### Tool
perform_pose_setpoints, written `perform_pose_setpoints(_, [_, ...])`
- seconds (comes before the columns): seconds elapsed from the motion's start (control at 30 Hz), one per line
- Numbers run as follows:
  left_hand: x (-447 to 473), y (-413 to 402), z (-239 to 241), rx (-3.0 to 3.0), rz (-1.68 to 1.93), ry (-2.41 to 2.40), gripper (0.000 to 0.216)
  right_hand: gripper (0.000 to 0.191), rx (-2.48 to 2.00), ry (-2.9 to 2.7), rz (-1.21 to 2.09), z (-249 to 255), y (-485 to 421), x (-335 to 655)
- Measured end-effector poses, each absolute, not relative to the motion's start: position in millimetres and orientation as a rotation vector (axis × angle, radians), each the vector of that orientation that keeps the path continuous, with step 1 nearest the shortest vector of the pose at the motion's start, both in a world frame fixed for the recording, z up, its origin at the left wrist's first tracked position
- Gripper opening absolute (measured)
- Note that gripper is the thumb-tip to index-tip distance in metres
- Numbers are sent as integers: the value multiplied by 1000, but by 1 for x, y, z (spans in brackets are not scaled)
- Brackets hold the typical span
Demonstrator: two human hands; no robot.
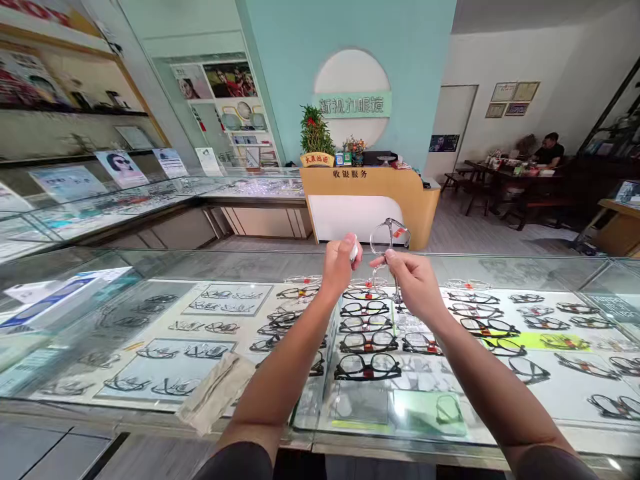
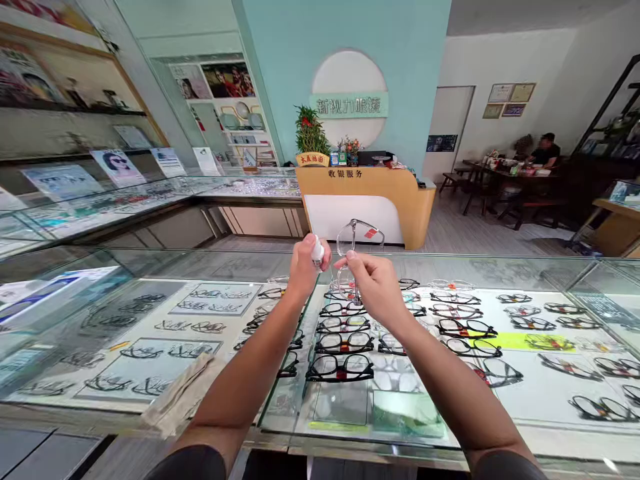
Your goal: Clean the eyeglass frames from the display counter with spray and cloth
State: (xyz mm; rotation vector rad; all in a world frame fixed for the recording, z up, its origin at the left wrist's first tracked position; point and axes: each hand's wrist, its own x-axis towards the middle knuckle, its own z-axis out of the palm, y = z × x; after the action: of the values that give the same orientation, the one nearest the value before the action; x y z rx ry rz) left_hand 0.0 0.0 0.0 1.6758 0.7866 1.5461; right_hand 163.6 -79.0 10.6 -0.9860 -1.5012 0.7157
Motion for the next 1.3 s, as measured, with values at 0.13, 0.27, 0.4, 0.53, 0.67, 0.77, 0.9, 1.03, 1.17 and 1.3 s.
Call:
perform_pose_setpoints(0.13, [1,3,-11,1816,1612,866,75,59,-998,-1552,699,9,-82,158])
perform_pose_setpoints(0.27, [1,4,-14,1872,1600,959,76,58,-999,-1586,713,5,-82,156])
perform_pose_setpoints(0.4, [-1,5,-12,1854,1581,967,76,55,-982,-1585,772,3,-82,155])
perform_pose_setpoints(0.53, [-3,1,-6,1846,1532,898,78,53,-908,-1464,842,4,-75,157])
perform_pose_setpoints(0.67, [-3,-8,0,1960,1403,931,80,52,-826,-1299,924,3,-62,161])
perform_pose_setpoints(0.77, [-1,-11,1,2047,1285,964,78,52,-778,-1206,977,-1,-54,162])
perform_pose_setpoints(0.9, [1,-10,0,2140,1128,1057,78,52,-765,-1167,991,-2,-52,162])
perform_pose_setpoints(1.03, [-1,-20,9,2109,1144,969,83,52,-793,-1139,1001,2,-55,162])
perform_pose_setpoints(1.17, [-20,-37,27,1949,1325,796,83,53,-768,-1112,1060,5,-57,164])
perform_pose_setpoints(1.3, [-71,-35,26,1718,1583,904,75,52,-741,-1079,1154,6,-58,162])
